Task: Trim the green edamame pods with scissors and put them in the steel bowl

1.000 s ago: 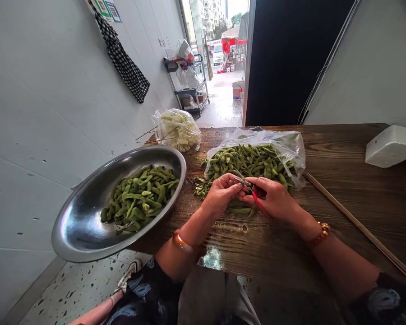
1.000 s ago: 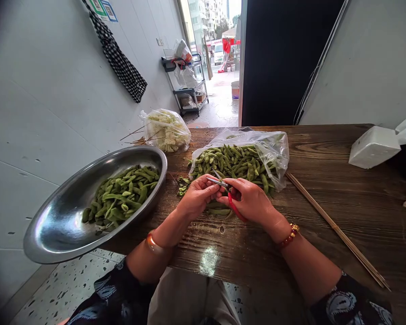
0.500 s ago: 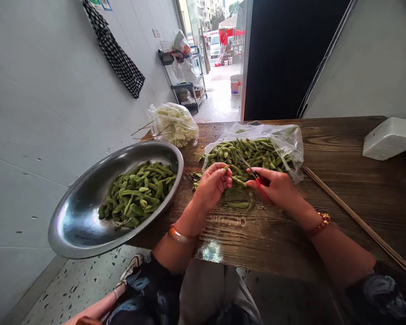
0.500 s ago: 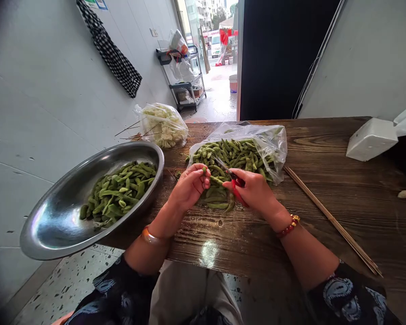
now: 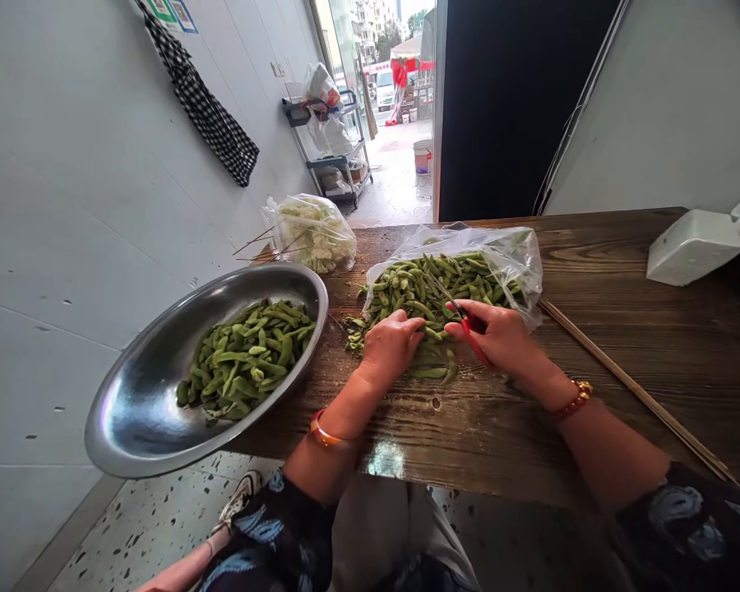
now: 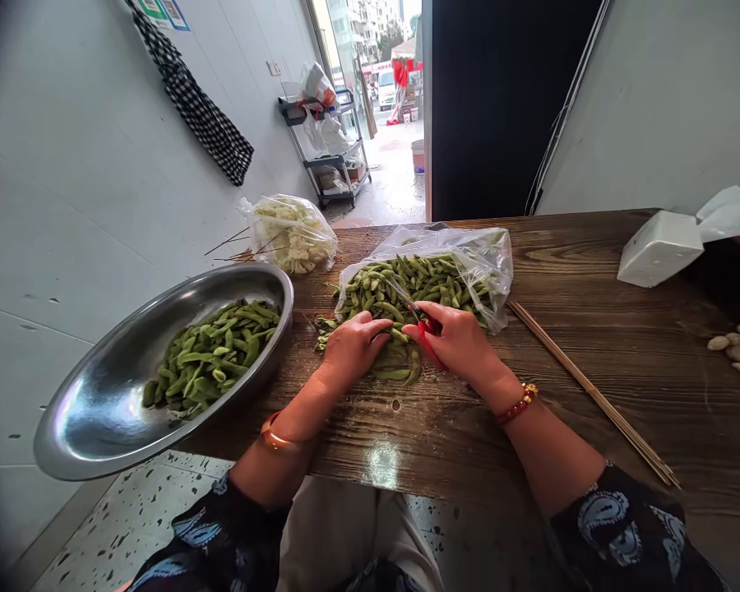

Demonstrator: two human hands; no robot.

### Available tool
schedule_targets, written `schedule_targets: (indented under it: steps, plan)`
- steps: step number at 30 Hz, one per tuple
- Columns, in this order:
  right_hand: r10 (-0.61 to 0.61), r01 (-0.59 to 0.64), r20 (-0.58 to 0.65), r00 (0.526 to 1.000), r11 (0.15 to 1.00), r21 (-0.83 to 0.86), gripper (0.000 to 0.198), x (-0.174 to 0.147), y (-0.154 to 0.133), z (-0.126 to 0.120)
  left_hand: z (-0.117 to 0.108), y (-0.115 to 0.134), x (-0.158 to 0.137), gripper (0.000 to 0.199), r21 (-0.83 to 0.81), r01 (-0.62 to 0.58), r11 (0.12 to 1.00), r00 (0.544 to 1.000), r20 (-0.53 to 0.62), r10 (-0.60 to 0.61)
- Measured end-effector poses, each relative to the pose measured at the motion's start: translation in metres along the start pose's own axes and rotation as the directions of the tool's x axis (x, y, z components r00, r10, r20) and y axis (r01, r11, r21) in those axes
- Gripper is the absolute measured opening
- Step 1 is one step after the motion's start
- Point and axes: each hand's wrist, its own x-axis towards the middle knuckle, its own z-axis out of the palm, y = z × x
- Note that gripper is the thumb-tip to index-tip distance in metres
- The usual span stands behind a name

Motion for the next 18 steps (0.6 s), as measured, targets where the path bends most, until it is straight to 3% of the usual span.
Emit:
schedule_targets:
  steps: [3, 5, 7, 9, 11, 14, 16, 18]
  plan:
    - [-0.002, 0.002, 0.000, 1.000, 1.000, -0.013, 0.045, 0.0001, -0.0013, -0.0005, -0.0014, 0.0005, -0.0013, 0.019, 0.084, -0.024, 0.996, 1.000, 0.014, 0.023]
    - [-0.002, 0.002, 0.002, 1.000, 1.000, -0.012, 0.046, 0.0003, -0.0016, -0.0008, -0.0026, 0.0002, -0.0009, 0.012, 0.043, -0.024, 0.999, 1.000, -0.012, 0.024]
    - [0.002, -0.002, 0.009, 1.000, 1.000, 0.003, 0.048, 0.0007, -0.0012, -0.0012, -0.0036, -0.0010, 0.0009, 0.004, -0.085, 0.002, 0.996, 0.998, -0.063, -0.007]
    - [0.008, -0.008, 0.013, 1.000, 1.000, 0.011, 0.049, 0.0010, -0.0005, -0.0013, -0.0044, -0.0031, 0.0032, 0.008, -0.299, 0.035, 0.954, 0.992, -0.107, -0.070]
    - [0.012, -0.012, 0.011, 1.000, 1.000, 0.002, 0.050, 0.0008, 0.0002, -0.0011, -0.0050, -0.0051, 0.0050, 0.014, -0.556, 0.071, 0.828, 0.985, -0.092, -0.147]
    - [0.016, -0.015, 0.024, 1.000, 1.000, -0.013, 0.049, -0.0001, 0.0003, -0.0003, -0.0055, -0.0053, 0.0051, 0.023, -0.861, 0.149, 0.487, 0.974, 0.044, -0.222]
    - [0.007, -0.006, 0.046, 0.999, 1.000, -0.013, 0.049, -0.0010, 0.0000, 0.0002, -0.0061, -0.0029, 0.0037, 0.031, -0.944, 0.195, 0.265, 0.970, 0.146, -0.194]
    - [-0.016, 0.016, 0.067, 0.998, 1.000, -0.008, 0.049, -0.0016, -0.0001, 0.0007, -0.0073, 0.0005, 0.0020, 0.040, -0.960, 0.224, 0.166, 0.968, 0.200, -0.153]
